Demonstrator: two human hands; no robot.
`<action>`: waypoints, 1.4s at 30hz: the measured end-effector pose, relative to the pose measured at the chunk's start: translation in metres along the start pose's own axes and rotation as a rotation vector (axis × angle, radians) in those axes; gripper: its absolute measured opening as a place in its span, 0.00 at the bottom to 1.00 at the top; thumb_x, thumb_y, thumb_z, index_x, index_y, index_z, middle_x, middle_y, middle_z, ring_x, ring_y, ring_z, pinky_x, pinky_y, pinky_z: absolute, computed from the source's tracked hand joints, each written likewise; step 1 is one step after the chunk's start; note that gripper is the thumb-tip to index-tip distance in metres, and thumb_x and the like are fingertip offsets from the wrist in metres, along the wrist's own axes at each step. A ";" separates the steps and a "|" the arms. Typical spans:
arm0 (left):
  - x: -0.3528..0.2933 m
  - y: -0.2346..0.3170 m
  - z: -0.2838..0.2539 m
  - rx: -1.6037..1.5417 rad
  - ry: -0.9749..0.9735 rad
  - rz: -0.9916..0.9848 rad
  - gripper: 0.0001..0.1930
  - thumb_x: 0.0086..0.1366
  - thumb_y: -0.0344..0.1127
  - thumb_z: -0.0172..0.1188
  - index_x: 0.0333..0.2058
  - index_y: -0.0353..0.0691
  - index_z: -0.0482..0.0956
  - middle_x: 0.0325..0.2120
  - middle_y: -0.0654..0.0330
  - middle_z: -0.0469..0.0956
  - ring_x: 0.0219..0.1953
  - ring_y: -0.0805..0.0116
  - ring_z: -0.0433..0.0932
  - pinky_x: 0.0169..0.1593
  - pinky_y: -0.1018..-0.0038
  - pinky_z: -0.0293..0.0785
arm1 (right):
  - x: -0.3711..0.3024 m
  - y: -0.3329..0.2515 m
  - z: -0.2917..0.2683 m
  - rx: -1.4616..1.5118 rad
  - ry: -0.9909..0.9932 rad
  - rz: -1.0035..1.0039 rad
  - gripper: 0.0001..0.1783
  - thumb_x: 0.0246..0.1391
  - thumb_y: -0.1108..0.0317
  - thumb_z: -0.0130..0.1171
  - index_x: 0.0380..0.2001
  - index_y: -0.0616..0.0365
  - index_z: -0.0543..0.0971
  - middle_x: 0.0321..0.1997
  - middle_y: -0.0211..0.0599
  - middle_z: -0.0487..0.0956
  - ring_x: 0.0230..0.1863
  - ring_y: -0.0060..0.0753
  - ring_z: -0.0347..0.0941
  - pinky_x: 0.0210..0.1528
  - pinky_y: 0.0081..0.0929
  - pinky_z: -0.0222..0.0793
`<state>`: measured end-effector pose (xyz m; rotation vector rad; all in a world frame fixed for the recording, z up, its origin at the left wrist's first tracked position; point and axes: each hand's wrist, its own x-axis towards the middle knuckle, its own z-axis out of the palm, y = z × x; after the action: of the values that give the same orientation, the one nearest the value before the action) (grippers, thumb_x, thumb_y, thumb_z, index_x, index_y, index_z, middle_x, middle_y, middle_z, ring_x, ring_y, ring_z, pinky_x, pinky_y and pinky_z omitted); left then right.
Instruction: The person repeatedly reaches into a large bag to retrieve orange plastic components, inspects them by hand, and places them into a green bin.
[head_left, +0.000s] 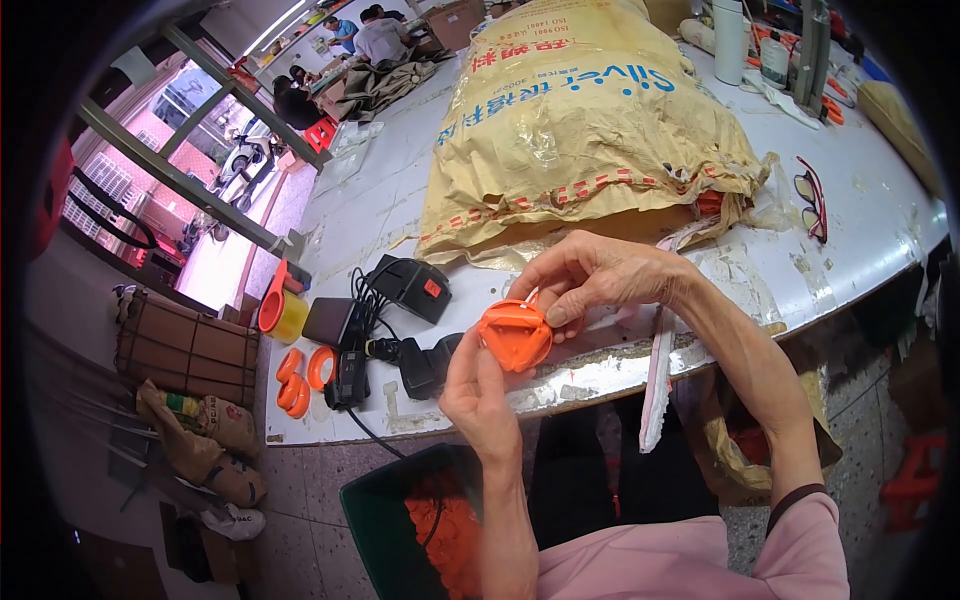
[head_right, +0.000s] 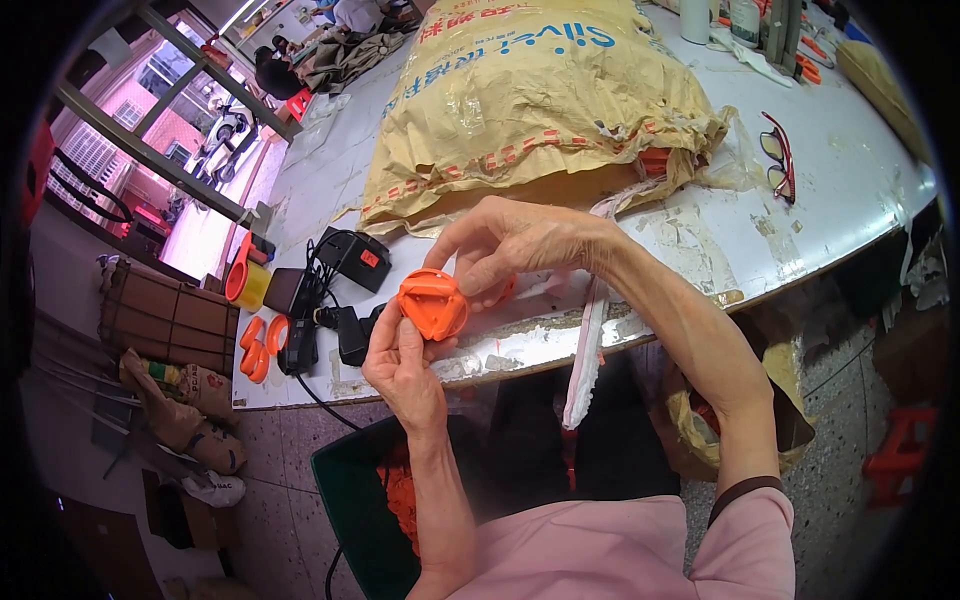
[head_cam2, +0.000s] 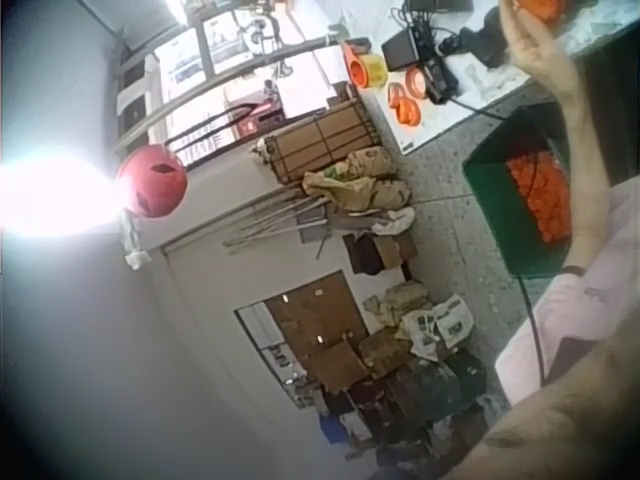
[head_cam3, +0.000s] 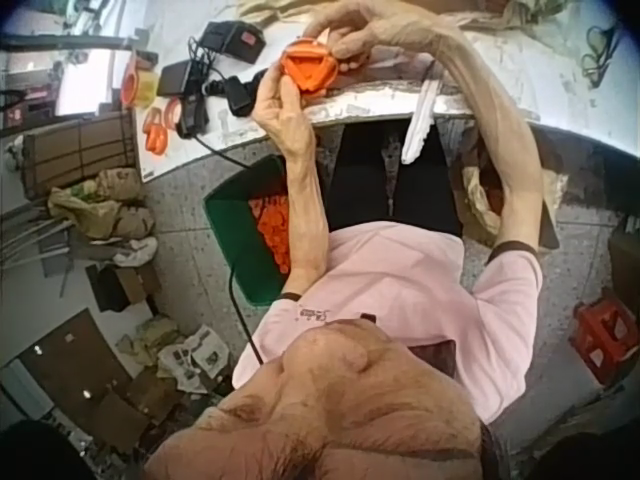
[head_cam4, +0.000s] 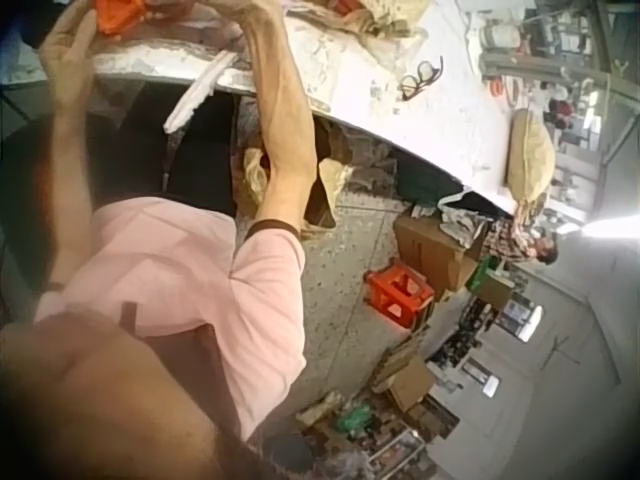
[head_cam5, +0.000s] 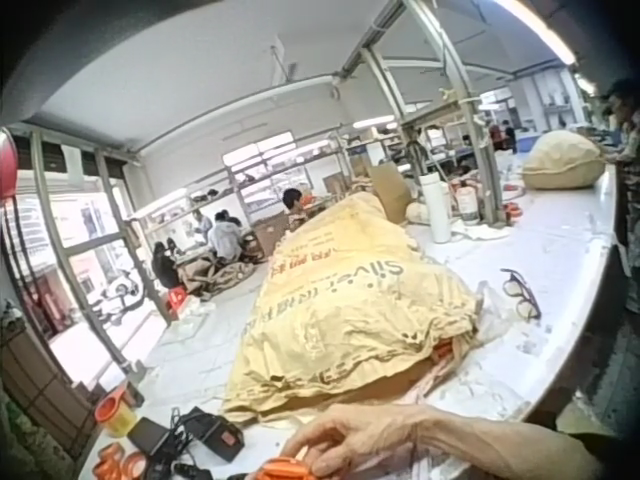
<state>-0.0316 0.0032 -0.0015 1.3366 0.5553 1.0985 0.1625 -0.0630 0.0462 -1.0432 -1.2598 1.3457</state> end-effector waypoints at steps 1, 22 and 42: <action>0.000 -0.001 -0.001 0.008 0.000 0.006 0.16 0.66 0.29 0.51 0.49 0.25 0.71 0.40 0.52 0.76 0.34 0.69 0.80 0.28 0.79 0.81 | 0.000 0.000 0.000 0.000 -0.002 -0.003 0.24 0.48 0.75 0.61 0.50 0.69 0.72 0.28 0.34 0.78 0.29 0.20 0.74 0.35 0.19 0.74; -0.107 -0.010 -0.085 -0.025 -0.146 -0.426 0.15 0.67 0.28 0.48 0.50 0.27 0.71 0.40 0.52 0.77 0.35 0.70 0.78 0.34 0.75 0.81 | 0.001 -0.012 0.006 -0.359 0.368 -0.013 0.21 0.45 0.76 0.56 0.46 0.67 0.74 0.34 0.42 0.81 0.34 0.25 0.76 0.40 0.20 0.72; -0.291 -0.271 -0.385 0.409 1.421 -1.135 0.10 0.59 0.26 0.48 0.38 0.33 0.76 0.37 0.53 0.74 0.33 0.56 0.76 0.25 0.68 0.80 | 0.011 0.027 -0.003 -0.760 0.598 -0.116 0.16 0.54 0.74 0.58 0.47 0.60 0.76 0.44 0.35 0.79 0.47 0.24 0.74 0.51 0.21 0.70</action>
<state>-0.4005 -0.0283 -0.4134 0.1151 2.2990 0.7679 0.1613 -0.0509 0.0197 -1.6980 -1.3410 0.3681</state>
